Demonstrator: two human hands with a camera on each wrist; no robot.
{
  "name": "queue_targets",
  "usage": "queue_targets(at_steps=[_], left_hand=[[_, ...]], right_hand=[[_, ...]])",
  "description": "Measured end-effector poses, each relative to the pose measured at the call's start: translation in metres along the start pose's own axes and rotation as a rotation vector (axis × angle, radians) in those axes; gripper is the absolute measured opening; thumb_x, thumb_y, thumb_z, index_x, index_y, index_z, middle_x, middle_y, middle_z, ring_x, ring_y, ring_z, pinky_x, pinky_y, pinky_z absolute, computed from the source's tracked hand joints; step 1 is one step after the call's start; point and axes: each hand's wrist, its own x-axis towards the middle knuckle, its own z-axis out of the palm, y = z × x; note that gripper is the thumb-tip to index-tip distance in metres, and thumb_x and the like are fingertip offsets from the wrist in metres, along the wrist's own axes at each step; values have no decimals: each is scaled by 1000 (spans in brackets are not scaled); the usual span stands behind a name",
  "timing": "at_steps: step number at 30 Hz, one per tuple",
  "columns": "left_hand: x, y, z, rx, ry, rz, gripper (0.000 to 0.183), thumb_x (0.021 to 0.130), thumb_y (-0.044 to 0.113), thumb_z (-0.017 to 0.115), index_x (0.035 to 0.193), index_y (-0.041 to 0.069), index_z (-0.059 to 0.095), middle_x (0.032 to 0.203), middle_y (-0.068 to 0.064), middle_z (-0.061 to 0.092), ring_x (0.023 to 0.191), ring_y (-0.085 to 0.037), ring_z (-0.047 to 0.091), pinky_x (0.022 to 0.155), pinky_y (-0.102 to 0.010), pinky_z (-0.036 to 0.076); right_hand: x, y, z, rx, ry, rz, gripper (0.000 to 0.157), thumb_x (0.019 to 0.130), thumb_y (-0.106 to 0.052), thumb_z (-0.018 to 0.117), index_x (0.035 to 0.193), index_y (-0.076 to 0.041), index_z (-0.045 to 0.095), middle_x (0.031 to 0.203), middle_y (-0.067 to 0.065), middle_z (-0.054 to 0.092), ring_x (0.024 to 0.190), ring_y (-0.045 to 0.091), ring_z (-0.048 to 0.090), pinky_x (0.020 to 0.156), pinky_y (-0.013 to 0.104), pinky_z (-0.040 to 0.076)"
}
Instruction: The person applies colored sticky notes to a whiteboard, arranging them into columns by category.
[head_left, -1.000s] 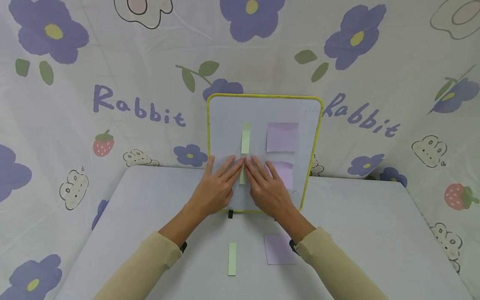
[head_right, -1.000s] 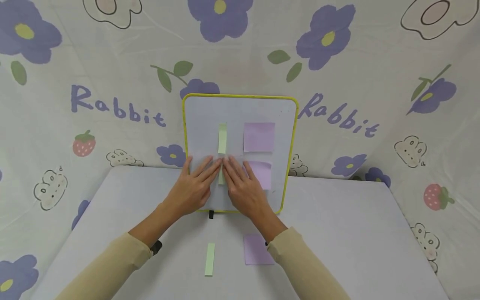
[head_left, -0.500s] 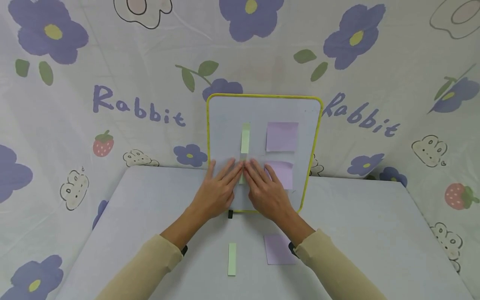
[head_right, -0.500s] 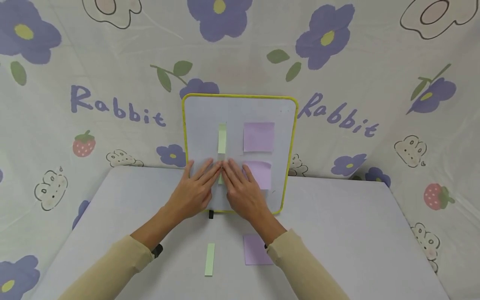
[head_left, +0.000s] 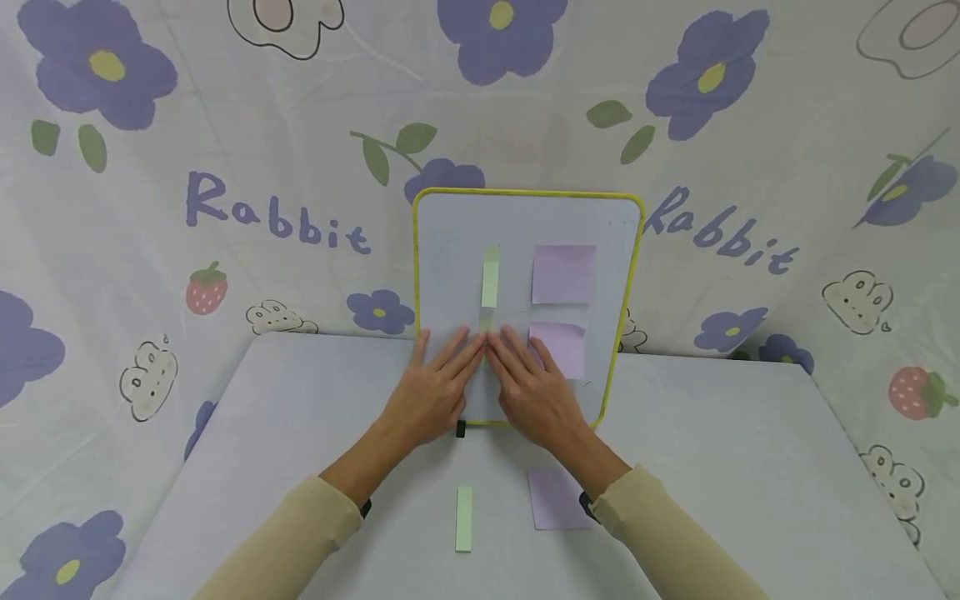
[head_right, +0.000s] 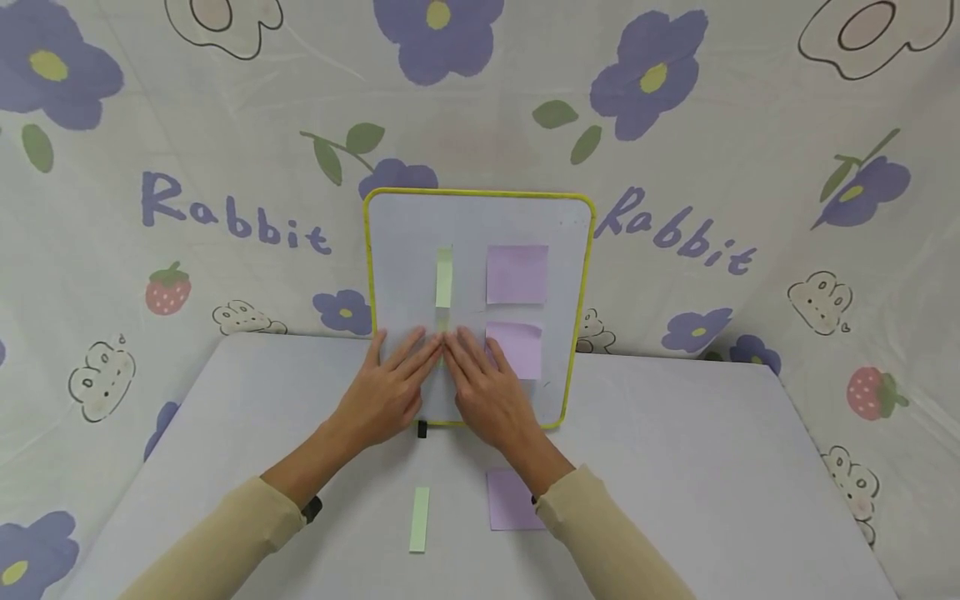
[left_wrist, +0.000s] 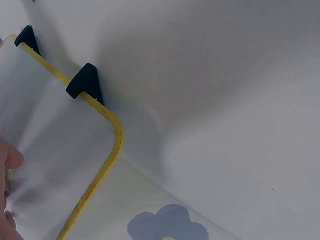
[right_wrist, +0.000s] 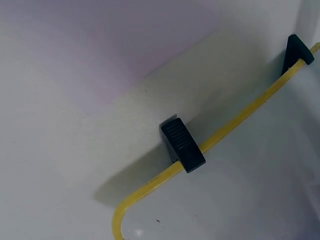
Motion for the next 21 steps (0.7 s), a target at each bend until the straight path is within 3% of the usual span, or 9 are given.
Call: queue_targets(at_steps=[9,15,21], left_hand=[[-4,3,3,11,-43,6,70,91,29,62,154,10,38,161,-3,30,149,-23,26,112,-65,23],[-4,3,4,-3,-17,11,70,90,29,64,153,9,40,160,-3,33,148,-24,28,112,-65,24],[-5,0,-4,-60,10,3,68,89,26,66,151,7,43,158,-5,38,146,-26,34,109,-64,29]], right_hand=[[-5,-1,1,-1,-33,1,62,87,-19,67,144,-2,51,151,10,46,142,27,40,114,48,30],[-4,0,-1,-12,-35,-14,63,86,-21,69,143,-2,52,151,10,47,142,27,41,115,50,29],[0,16,-18,2,-2,-73,61,86,-20,68,143,-6,54,147,11,52,141,28,42,114,51,30]])
